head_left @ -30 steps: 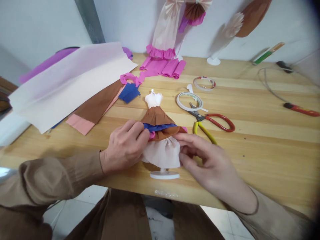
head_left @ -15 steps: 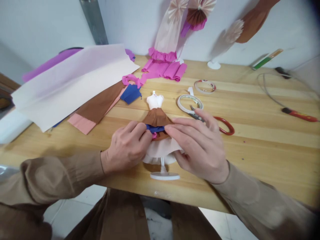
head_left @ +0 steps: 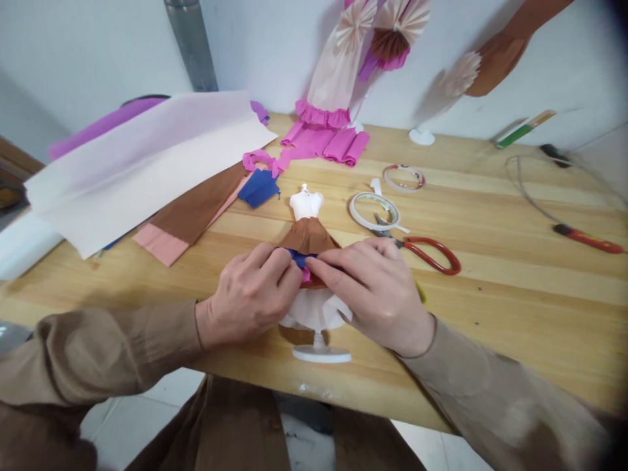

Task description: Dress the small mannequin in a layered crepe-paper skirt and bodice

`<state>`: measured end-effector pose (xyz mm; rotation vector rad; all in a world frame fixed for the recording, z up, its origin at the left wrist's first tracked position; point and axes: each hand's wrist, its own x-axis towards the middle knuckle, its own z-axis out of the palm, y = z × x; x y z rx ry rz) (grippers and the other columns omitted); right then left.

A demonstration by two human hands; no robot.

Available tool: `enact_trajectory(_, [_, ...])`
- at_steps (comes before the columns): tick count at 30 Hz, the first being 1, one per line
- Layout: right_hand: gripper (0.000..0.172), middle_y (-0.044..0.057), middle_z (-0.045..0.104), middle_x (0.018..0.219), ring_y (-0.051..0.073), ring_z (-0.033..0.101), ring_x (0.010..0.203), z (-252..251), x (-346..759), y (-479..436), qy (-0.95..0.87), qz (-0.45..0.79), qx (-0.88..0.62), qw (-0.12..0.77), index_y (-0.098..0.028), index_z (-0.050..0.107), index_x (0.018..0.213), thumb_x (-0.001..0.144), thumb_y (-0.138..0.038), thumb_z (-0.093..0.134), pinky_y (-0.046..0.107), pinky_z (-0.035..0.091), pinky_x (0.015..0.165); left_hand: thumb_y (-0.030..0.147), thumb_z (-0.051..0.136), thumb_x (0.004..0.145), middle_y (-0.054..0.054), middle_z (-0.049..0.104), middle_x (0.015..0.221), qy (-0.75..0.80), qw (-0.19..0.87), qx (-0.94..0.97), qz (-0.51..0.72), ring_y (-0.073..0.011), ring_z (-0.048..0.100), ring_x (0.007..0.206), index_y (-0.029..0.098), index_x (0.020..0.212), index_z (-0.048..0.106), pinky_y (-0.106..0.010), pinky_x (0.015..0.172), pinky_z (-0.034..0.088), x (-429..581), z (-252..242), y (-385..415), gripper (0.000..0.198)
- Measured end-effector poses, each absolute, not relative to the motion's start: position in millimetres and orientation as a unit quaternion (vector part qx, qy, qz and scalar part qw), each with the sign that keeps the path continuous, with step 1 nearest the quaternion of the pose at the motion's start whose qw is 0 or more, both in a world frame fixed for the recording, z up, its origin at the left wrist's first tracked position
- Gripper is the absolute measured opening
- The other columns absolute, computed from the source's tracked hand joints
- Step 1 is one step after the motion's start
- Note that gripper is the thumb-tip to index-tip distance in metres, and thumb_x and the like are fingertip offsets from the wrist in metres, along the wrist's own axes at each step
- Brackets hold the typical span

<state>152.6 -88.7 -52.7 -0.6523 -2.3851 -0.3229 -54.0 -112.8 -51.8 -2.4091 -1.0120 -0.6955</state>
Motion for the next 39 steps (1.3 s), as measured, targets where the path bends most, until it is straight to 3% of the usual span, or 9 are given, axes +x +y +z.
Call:
enact_trajectory(7, [0.015,0.012,0.074,0.081,0.02,0.061,0.071,-58.9,155.0,-84.4,-0.903,-0.099,-0.218,0.356,-0.009,0.07,0.094,0.091,-0.007,0.056,0.036,0.042,0.062,0.007,0.046,0.088,-0.005,0.063,0.071,-0.35,0.203,-0.873,-0.273,-0.0171,0.057,0.065,0.011,0.095,0.064,-0.029,0.055,0.046,-57.6,-53.3,-115.6,0.02])
enact_trajectory(12, [0.015,0.012,0.073,0.08,0.02,0.061,0.071,-61.2,154.6,-83.3,-0.897,-0.085,-0.218,0.376,-0.01,0.07,0.094,0.091,-0.007,0.055,0.035,0.044,0.062,0.008,0.049,0.083,-0.006,0.066,0.075,-0.348,0.202,-0.882,-0.246,-0.0199,0.058,0.065,0.003,0.122,0.057,-0.032,0.053,0.047,-64.0,-55.7,-119.4,0.04])
enact_trajectory(23, [0.02,0.011,0.074,0.089,0.021,0.064,0.078,-68.8,155.1,-82.7,-0.899,-0.033,-0.226,0.373,-0.013,0.069,0.103,0.09,-0.009,0.055,0.037,0.046,0.067,0.013,0.053,0.09,-0.003,0.064,0.071,-0.331,0.215,-0.863,-0.317,-0.0156,0.054,0.063,0.015,0.099,0.063,-0.028,0.054,0.047,-62.9,-56.6,-110.0,0.014])
enact_trajectory(30, [0.048,0.017,0.07,0.108,0.029,0.064,0.091,-67.9,155.1,-86.0,-0.907,-0.025,-0.241,0.344,-0.01,0.058,0.129,0.084,-0.024,0.05,0.042,0.045,0.071,0.009,0.053,0.089,-0.004,0.063,0.07,-0.334,0.215,-0.864,-0.309,-0.0153,0.053,0.063,0.014,0.091,0.066,-0.028,0.054,0.046,-62.9,-57.0,-110.5,0.014])
enact_trajectory(35, [0.032,0.012,0.072,0.1,0.023,0.063,0.084,-65.4,149.3,-85.5,-0.904,-0.036,-0.227,0.36,-0.015,0.065,0.117,0.088,-0.015,0.052,0.038,0.043,0.068,0.009,0.053,0.088,-0.004,0.063,0.067,-0.331,0.206,-0.869,-0.306,-0.0157,0.052,0.06,0.014,0.082,0.065,-0.028,0.051,0.046,-62.1,-55.8,-109.0,0.014])
enact_trajectory(39, [0.017,0.01,0.074,0.087,0.02,0.062,0.075,-68.5,148.5,-82.9,-0.906,-0.031,-0.198,0.373,-0.012,0.07,0.102,0.09,-0.012,0.057,0.035,0.043,0.062,0.009,0.05,0.086,-0.005,0.065,0.071,-0.326,0.206,-0.871,-0.305,-0.0164,0.055,0.062,0.013,0.096,0.064,-0.029,0.054,0.048,-64.3,-56.9,-110.5,0.018])
